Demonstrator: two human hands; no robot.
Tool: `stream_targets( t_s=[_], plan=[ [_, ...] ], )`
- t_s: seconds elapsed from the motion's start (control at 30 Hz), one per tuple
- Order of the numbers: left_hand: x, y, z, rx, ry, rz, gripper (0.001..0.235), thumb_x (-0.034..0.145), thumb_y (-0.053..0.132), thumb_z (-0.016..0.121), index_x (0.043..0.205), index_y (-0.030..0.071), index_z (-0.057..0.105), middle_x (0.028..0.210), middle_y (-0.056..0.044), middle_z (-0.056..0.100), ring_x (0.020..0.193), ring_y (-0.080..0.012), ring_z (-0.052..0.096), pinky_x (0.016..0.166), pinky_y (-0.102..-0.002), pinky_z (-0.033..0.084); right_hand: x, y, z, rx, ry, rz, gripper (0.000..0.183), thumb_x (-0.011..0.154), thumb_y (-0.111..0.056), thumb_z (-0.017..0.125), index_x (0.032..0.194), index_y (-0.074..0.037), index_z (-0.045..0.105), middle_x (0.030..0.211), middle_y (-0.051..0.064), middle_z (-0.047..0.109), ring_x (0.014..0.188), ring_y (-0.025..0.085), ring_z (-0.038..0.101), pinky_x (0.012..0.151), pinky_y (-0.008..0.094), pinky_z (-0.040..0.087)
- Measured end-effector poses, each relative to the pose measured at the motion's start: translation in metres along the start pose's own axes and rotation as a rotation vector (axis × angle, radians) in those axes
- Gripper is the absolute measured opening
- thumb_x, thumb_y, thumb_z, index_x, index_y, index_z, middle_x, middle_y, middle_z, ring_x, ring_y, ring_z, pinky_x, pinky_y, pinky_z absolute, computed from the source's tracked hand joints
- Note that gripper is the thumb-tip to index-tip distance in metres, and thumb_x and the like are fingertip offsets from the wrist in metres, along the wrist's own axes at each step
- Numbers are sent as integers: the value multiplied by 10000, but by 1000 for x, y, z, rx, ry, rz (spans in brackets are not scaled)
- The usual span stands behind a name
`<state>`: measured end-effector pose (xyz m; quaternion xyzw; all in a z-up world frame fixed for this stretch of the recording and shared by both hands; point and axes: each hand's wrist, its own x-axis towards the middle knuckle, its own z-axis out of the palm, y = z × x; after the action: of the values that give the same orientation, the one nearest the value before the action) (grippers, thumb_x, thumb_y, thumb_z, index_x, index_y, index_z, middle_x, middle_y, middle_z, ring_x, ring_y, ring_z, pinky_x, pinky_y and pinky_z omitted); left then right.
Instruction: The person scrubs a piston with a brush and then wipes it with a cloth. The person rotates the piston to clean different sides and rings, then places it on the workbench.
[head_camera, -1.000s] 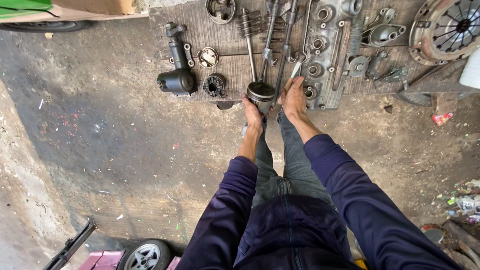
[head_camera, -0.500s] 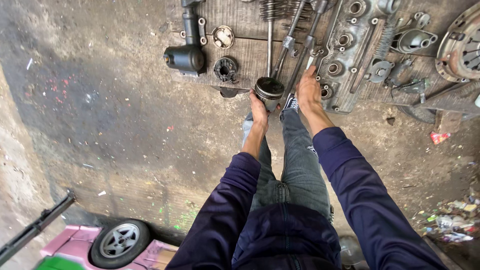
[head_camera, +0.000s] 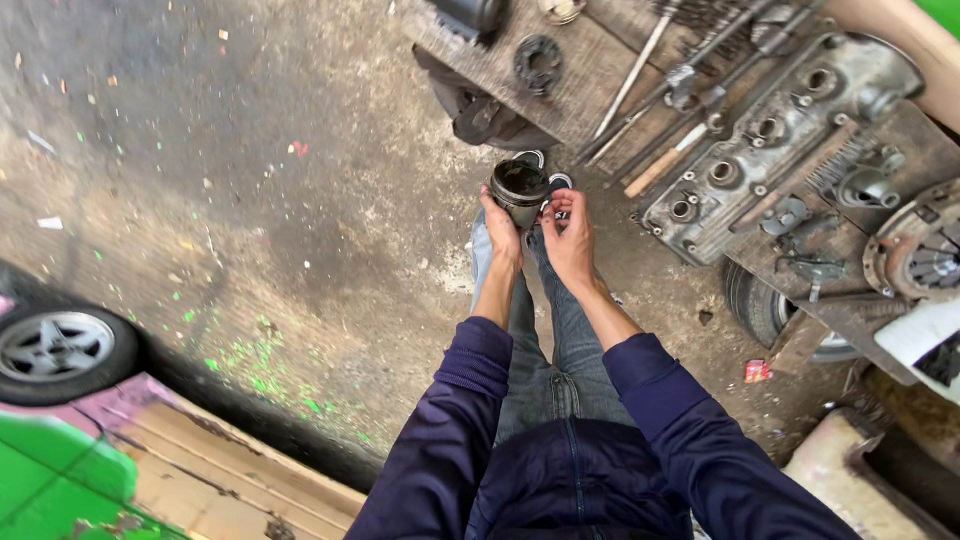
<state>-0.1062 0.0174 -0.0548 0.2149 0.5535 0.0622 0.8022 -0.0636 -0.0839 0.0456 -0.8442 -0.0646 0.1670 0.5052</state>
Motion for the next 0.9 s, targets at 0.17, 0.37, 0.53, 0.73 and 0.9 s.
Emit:
stream_targets(
  t_s=[0.17,0.37,0.53,0.73,0.9],
  plan=[
    [1,21,-73,-38,123,76,698,1035,600,178,1285,66,549,1040,-142,704,802,-282,690,598,-402,588,12,70,50,239,-157,208,140,1047,-22,559,1186,-32,549,1034,70,640,939,128,678,757,270,613],
    [36,24,-151,-173,185,62,680,1044,584,163,1260,74,558,1008,-121,700,779,-255,687,578,-407,570,68,204,121,172,-398,455,112,1061,-72,550,1111,-23,637,968,90,725,859,146,723,702,260,579],
    [84,13,-195,-165,171,61,671,1065,558,159,1213,37,556,974,-144,690,734,-269,674,588,-411,558,108,306,181,343,-437,677,331,1078,-224,475,1250,13,630,1162,136,736,1030,205,730,873,310,599],
    [131,11,-214,-147,146,28,704,1072,555,139,1209,3,553,938,-164,693,692,-278,659,629,-410,571,162,377,253,849,-147,1027,778,1018,-534,485,1468,94,403,1422,246,585,1302,329,604,1100,411,507],
    [143,20,-218,-114,115,47,712,1070,551,121,1190,1,557,910,-169,695,656,-280,638,617,-423,557,205,403,281,1144,242,1198,945,948,-590,645,1464,142,345,1391,252,567,1297,350,580,1138,442,473]
  ],
)
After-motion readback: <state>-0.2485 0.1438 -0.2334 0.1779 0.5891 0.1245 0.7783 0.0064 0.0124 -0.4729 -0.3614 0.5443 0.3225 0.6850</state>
